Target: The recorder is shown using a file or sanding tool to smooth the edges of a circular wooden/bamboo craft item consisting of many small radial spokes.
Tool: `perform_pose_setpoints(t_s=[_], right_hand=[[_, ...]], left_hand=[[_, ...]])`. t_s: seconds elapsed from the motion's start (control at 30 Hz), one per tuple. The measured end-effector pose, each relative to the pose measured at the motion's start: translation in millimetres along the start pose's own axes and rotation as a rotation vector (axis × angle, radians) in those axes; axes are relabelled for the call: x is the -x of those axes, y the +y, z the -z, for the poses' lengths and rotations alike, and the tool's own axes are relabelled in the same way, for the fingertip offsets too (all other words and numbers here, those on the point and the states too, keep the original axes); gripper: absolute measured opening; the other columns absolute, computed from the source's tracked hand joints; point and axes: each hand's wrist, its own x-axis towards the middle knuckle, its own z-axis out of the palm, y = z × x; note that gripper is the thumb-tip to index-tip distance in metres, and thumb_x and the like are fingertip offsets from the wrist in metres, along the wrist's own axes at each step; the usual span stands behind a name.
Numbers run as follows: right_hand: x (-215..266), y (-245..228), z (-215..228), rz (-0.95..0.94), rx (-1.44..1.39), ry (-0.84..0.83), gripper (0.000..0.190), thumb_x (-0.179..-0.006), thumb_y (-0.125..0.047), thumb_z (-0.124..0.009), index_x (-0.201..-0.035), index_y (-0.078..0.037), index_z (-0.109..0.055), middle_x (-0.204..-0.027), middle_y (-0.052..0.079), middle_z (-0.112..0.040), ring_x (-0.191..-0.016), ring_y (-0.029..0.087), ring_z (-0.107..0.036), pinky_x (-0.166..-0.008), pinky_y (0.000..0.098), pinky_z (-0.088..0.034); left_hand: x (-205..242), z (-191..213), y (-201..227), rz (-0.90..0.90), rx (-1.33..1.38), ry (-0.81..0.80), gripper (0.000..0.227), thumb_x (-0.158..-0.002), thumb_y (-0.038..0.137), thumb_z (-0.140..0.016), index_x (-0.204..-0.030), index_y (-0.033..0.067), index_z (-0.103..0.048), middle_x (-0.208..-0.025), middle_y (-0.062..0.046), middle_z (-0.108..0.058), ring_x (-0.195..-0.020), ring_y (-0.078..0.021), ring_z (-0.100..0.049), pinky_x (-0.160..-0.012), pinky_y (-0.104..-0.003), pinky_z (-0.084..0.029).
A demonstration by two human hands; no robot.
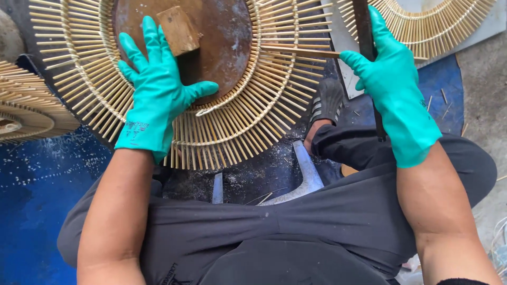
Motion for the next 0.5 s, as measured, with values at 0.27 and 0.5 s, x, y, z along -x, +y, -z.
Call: perform_pose_setpoints(t_s=[0.27,0.5], right_hand=[[-1.5,12.7,10.5,-0.053,-0.179,-0.033,0.077,-0.101,-0.018,-0.081,-0.168,-0.027,-0.044,-0.094,0.003,-0.068,-0.067,0.006,-0.063,-0.049,0.0271,-0.054],[-8.5,-1.7,7.6,-0.094,-0.034,0.035,0.074,-0.102,-0.021,-0.081,-0.165,-0.026,-0.042,-0.085,0.005,-0.069,-0.055,0.010,-0.062,-0.045,0.0275,-0.051]], left_hand=[[-2.4,1.6,-22.6,-0.109,0.001,0.095,0.160,-0.059,0.077,-0.088,-0.167,-0.0031,-0.002,-0.176,-0.019,-0.003,-0.156,-0.0572,0.002,-0.122,-0.078,-0.008],[-1.2,-6.2,-23.1,-0.157,-0.050,0.136,0.132,-0.085,0.072,-0.087,-0.171,-0.0040,-0.022,-0.175,-0.026,-0.009,-0.153,-0.0615,-0.009,-0.127,-0.069,-0.019]])
